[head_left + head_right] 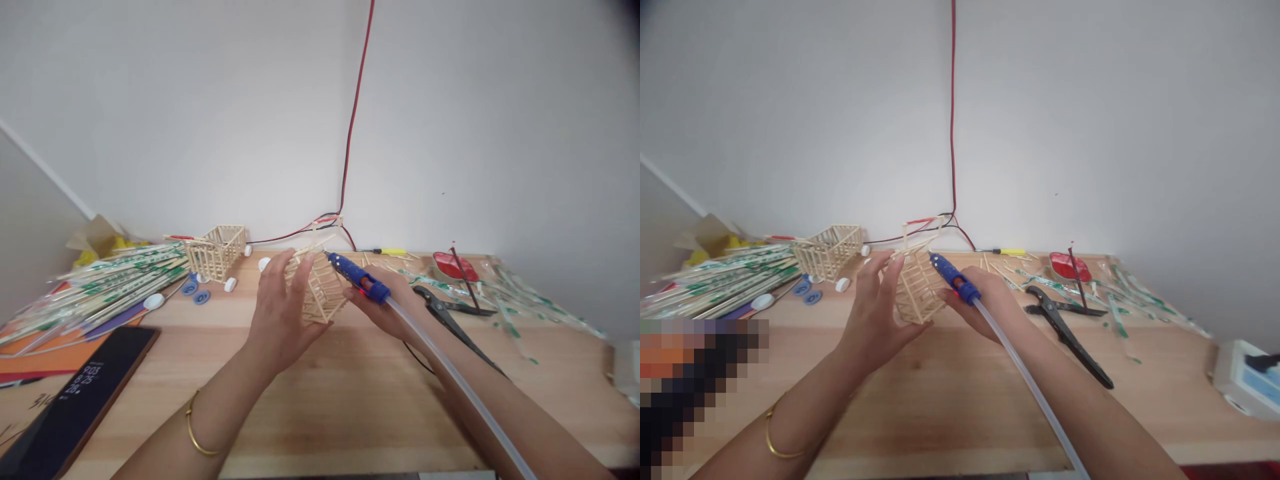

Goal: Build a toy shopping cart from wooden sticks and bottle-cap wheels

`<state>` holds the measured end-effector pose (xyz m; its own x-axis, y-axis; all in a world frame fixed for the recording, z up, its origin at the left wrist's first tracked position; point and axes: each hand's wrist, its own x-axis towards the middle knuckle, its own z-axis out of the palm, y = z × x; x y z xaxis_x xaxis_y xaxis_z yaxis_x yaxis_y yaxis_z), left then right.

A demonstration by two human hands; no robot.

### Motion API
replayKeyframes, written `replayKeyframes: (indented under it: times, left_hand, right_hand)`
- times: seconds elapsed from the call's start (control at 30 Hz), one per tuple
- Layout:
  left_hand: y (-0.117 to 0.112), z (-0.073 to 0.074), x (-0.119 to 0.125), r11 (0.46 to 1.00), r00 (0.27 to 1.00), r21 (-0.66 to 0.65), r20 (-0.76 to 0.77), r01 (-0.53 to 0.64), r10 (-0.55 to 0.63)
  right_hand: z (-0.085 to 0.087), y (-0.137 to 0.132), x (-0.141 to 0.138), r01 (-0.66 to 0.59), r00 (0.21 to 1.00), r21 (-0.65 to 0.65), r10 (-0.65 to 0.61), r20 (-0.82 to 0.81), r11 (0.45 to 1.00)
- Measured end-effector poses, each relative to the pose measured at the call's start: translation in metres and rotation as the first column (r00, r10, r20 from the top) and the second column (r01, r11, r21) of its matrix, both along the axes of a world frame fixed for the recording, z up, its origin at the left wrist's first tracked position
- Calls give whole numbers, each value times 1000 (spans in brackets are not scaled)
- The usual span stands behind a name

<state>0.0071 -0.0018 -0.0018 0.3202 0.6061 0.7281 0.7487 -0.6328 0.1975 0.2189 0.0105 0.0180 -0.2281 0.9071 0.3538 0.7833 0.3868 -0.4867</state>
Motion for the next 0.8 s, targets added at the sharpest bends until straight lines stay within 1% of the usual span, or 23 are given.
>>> replayKeyframes:
  times: [0.4,0.8]
  left_hand:
    - [0,1,0,1000,1000,24,-11,0,1]
    - [0,0,-1,1000,1000,10,-18,-7,7]
  right_hand:
    - [4,-2,-2,-5,1000,-35,6,6,999]
    - [1,-1,-2,3,1000,-16,-3,-7,1000]
